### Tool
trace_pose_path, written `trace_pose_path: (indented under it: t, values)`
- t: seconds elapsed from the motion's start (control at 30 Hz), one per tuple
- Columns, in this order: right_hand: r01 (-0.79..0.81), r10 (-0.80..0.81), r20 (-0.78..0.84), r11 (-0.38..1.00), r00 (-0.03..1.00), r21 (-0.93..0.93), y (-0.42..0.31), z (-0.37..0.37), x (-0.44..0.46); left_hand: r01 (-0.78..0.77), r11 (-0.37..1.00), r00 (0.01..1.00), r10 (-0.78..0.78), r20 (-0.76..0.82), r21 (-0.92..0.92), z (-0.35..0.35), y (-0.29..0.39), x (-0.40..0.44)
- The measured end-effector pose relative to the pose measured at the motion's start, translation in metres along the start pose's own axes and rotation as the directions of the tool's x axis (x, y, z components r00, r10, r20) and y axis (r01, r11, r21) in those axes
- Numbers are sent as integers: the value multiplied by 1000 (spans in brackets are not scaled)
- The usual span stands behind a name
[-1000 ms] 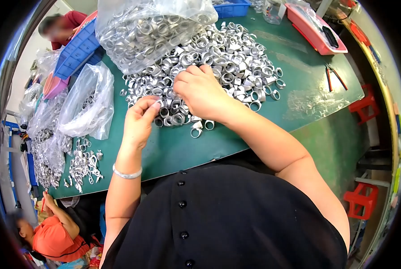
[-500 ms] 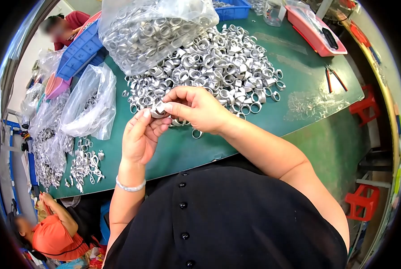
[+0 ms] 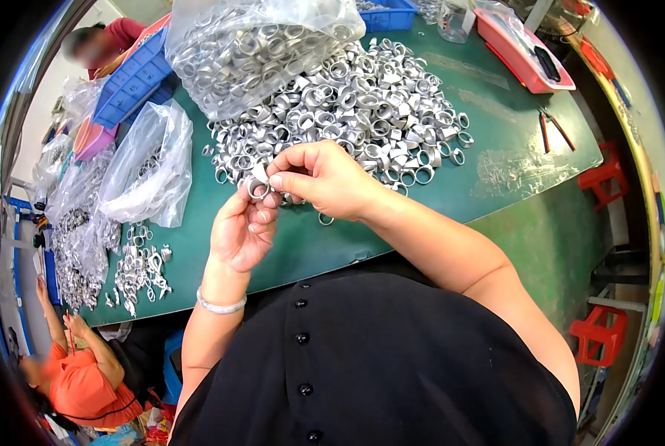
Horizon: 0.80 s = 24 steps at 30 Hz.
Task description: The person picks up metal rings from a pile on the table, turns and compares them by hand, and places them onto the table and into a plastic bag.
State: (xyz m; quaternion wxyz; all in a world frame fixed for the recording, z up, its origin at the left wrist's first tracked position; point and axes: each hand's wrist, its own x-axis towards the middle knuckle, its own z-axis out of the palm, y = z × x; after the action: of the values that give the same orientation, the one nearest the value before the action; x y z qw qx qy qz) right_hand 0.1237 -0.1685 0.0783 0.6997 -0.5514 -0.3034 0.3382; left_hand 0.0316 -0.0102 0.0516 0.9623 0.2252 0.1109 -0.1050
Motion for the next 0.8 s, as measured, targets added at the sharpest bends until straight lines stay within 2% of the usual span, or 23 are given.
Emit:
trace_pose_path:
  t: [0.23,0.33,0.43,0.5,0.6,0.77,0.8]
  values:
    - [37,-39,-43,998,998,-44,1,6,2,-22,998,999,25,46,-65,-4,-6,0]
    - [198,-221,-70,949,973,-246,14,4,7,-40,995,998,45,51,-87,-6,-6,0]
    - [131,-148,-76,971,986,-198,10,7,8,-36,994,999,40,28,-105,-7,-5,-1]
    - [205,-235,-44,914,971,-350,6,11,6,-39,994,999,39,-8,-99,-7,-5,0]
    - [298,-357,-6,788,934,-538,3,18,5,-129,988,989,134,-66,82,8,-8,-2]
    - [428,-476,149,557,867,-711,3,19,6,-130,991,990,128,67,26,1,-5,-4]
    - [427,-471,155,552,869,-716,3,19,6,-131,991,988,130,78,11,0,-5,-5]
